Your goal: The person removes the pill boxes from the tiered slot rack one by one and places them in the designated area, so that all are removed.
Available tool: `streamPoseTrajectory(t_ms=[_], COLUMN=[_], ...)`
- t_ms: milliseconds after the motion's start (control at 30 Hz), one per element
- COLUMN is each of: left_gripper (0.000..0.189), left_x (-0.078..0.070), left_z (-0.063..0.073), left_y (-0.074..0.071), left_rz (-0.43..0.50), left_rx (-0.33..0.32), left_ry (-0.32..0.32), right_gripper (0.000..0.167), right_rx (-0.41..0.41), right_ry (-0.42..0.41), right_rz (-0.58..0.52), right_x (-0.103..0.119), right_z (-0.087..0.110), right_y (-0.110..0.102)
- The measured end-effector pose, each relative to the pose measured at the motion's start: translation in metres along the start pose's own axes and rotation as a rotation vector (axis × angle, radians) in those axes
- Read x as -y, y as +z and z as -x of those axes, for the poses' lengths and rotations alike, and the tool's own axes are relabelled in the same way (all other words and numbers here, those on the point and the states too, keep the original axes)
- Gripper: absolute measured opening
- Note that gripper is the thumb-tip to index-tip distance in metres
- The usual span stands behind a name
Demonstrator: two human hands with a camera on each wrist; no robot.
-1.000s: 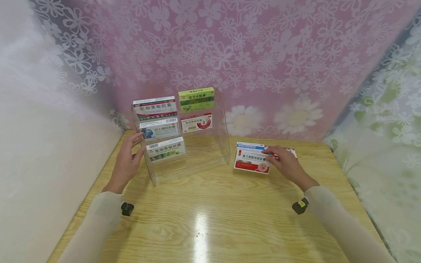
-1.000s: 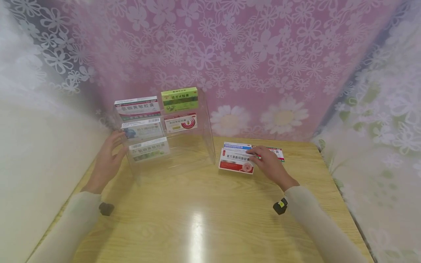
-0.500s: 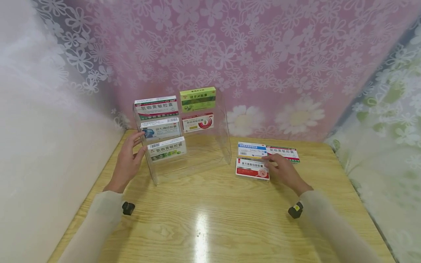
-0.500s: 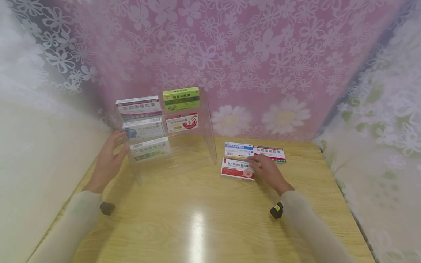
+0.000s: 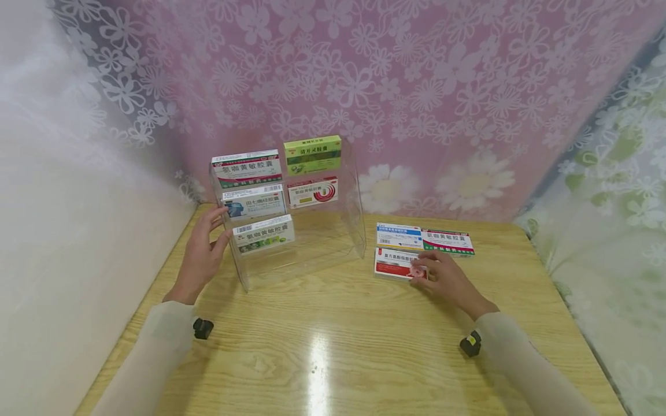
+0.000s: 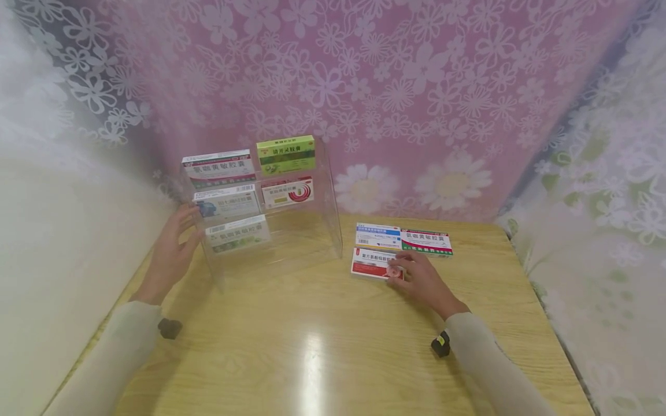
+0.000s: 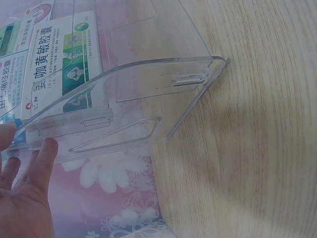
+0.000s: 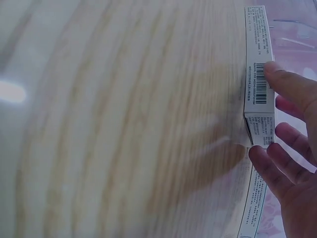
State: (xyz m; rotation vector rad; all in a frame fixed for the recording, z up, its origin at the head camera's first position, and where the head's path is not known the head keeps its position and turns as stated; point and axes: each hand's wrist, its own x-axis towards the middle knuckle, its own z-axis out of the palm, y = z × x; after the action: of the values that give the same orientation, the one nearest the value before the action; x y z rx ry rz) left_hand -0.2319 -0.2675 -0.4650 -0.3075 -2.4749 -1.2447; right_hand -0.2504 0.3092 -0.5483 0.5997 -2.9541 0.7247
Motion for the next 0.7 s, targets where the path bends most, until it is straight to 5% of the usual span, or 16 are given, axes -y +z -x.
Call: streamPoseTrajectory(t_ms=[500, 700], left_gripper=[0.054, 0.054], left_x=[-0.0006, -0.0012], left_z=[0.0004, 0.0], left_y=[-0.0005, -0.0004], left_rz=[-0.004, -0.003], left_rx=[-0.007, -0.006], left_ry=[0.003, 0.01], right_gripper=[0.046, 0.04], right_rx=[0.014, -0.113], right_ry=[0.01, -0.063], right_rz=[0.01, 0.04], right_x=[-0.0043, 0.0049], right_z=[-0.0021, -0.006], right_y=[0.0008, 0.0])
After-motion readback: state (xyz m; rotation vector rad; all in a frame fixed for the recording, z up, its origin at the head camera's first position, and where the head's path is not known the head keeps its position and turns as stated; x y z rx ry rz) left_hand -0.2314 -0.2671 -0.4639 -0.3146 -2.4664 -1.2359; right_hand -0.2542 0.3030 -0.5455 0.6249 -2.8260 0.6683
